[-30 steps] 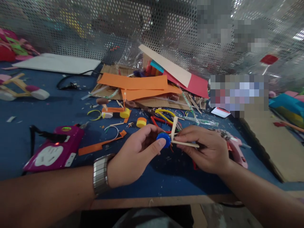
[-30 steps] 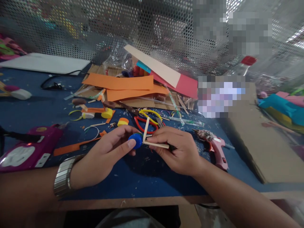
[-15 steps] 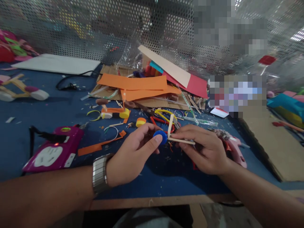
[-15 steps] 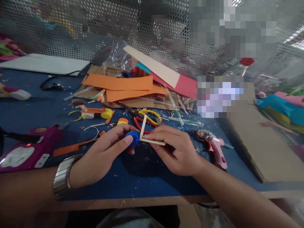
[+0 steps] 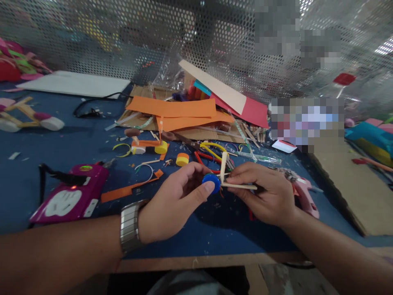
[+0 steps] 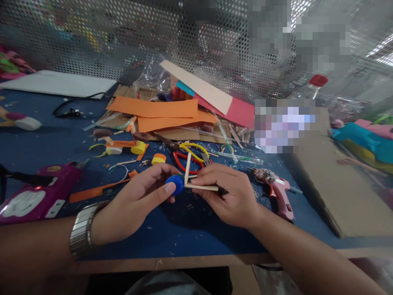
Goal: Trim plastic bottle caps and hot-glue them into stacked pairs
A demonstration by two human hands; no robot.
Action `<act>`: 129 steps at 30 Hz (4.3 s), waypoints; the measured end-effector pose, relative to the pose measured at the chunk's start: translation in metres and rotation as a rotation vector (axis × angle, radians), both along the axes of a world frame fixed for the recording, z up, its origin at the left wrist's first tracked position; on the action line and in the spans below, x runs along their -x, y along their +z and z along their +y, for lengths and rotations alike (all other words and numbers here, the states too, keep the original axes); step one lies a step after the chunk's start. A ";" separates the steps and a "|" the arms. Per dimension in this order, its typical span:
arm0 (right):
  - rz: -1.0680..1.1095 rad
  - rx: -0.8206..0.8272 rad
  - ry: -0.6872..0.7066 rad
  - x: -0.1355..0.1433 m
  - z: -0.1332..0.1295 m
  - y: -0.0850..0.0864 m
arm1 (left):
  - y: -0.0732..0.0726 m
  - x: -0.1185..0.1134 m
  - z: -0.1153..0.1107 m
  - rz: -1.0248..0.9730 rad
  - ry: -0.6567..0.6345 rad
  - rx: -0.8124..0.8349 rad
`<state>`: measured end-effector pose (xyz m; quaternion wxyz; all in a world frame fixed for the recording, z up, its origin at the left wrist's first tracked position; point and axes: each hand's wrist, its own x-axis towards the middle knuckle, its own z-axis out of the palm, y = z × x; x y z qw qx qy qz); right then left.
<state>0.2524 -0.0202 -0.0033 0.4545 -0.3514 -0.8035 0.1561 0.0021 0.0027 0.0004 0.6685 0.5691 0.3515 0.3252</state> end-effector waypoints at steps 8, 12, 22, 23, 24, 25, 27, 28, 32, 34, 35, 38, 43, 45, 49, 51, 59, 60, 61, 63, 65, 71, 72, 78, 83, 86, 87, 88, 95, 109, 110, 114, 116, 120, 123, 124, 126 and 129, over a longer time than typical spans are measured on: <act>-0.016 0.013 -0.003 0.000 0.000 0.001 | 0.001 -0.002 0.000 -0.019 0.006 0.015; -0.027 0.007 -0.008 -0.001 0.000 0.000 | 0.002 -0.001 0.001 -0.002 0.004 0.013; -0.037 0.011 0.000 -0.001 0.000 -0.001 | 0.000 -0.001 0.000 -0.004 -0.014 0.023; -0.037 0.013 0.008 -0.001 0.000 -0.002 | 0.000 -0.001 0.000 -0.002 -0.016 0.022; -0.039 0.014 0.016 -0.001 0.000 -0.002 | 0.000 -0.001 0.000 0.006 -0.019 0.016; -0.040 0.010 0.027 -0.002 0.000 -0.003 | 0.000 -0.001 0.000 0.019 -0.023 0.008; -0.048 -0.001 0.058 -0.002 0.000 -0.004 | -0.001 0.000 0.000 0.049 -0.027 -0.016; -0.055 -0.003 0.076 -0.002 0.001 -0.004 | -0.001 0.000 0.000 0.062 -0.029 -0.029; -0.086 0.025 0.138 0.001 0.001 -0.005 | -0.003 0.000 0.001 0.088 -0.046 -0.077; -0.099 0.037 0.150 0.002 0.000 -0.005 | -0.003 0.001 0.001 0.101 -0.053 -0.115; -0.106 0.042 0.150 0.003 0.000 -0.005 | -0.003 0.001 0.001 0.106 -0.049 -0.139; -0.119 0.045 0.124 0.002 -0.001 -0.003 | -0.004 0.001 0.003 0.125 -0.024 -0.200; -0.096 0.101 -0.052 -0.001 0.000 -0.002 | -0.004 0.003 0.004 0.154 0.012 -0.226; -0.063 0.135 -0.094 -0.002 0.001 -0.003 | -0.003 0.003 0.004 0.160 0.008 -0.224; -0.040 0.165 -0.108 -0.002 0.001 -0.004 | -0.002 0.002 0.004 0.184 0.023 -0.248; -0.047 0.163 -0.116 -0.001 0.001 -0.004 | -0.001 0.001 0.004 0.189 0.015 -0.263; -0.037 0.191 -0.002 -0.005 0.002 0.002 | 0.002 0.002 0.004 0.243 0.028 -0.333; -0.043 0.186 0.046 -0.005 0.002 0.002 | 0.002 0.003 0.005 0.252 0.031 -0.348; -0.055 0.176 0.082 -0.005 0.001 0.003 | 0.002 0.003 0.005 0.259 0.032 -0.360; -0.088 0.150 0.108 -0.003 0.001 0.003 | 0.002 0.003 0.005 0.265 0.030 -0.368; -0.113 0.126 0.103 -0.002 0.000 0.002 | 0.002 0.003 0.006 0.264 0.029 -0.359; -0.098 0.090 0.124 0.000 0.001 -0.002 | 0.000 0.001 0.004 0.175 0.004 -0.245; -0.090 0.082 0.136 0.000 0.001 -0.003 | 0.000 0.001 0.004 0.160 -0.005 -0.217; -0.089 0.082 0.157 0.001 0.000 -0.001 | -0.001 0.000 0.003 0.151 0.012 -0.179; -0.071 0.103 0.141 0.000 -0.002 0.002 | 0.000 0.001 0.004 0.190 0.035 -0.232; 0.001 0.189 0.054 -0.001 -0.003 0.000 | 0.001 0.002 0.004 0.217 0.025 -0.261; 0.038 0.226 0.017 -0.001 -0.003 -0.001 | 0.001 0.002 0.004 0.214 0.012 -0.273; 0.073 0.257 -0.019 -0.001 -0.003 -0.002 | 0.001 0.002 0.003 0.204 -0.008 -0.288; 0.120 0.301 -0.116 -0.001 0.000 -0.004 | 0.005 0.005 -0.003 0.141 -0.208 -0.291; 0.266 0.400 -0.187 -0.001 0.012 -0.005 | -0.004 0.003 -0.005 0.207 -0.188 -0.472; 0.274 0.412 -0.179 -0.001 0.012 -0.003 | -0.004 0.003 -0.005 0.240 -0.185 -0.510; 0.171 0.431 -0.163 -0.002 0.011 0.010 | -0.005 0.003 -0.005 0.355 -0.200 -0.603; 0.080 0.426 -0.185 -0.007 0.012 0.018 | -0.006 0.003 -0.005 0.385 -0.201 -0.630; -0.160 0.370 -0.273 -0.037 0.016 0.033 | -0.009 0.003 -0.003 0.417 -0.187 -0.677; -0.550 0.256 -0.456 -0.075 0.013 0.043 | -0.009 0.003 -0.002 0.447 -0.185 -0.648; -0.633 0.249 -0.515 -0.089 0.010 0.045 | -0.008 0.002 -0.001 0.455 -0.184 -0.634; -0.708 0.317 -0.649 -0.117 -0.001 0.044 | -0.007 0.002 -0.001 0.468 -0.177 -0.620; -0.732 0.461 -0.841 -0.149 -0.026 0.030 | -0.006 0.001 0.001 0.505 -0.170 -0.632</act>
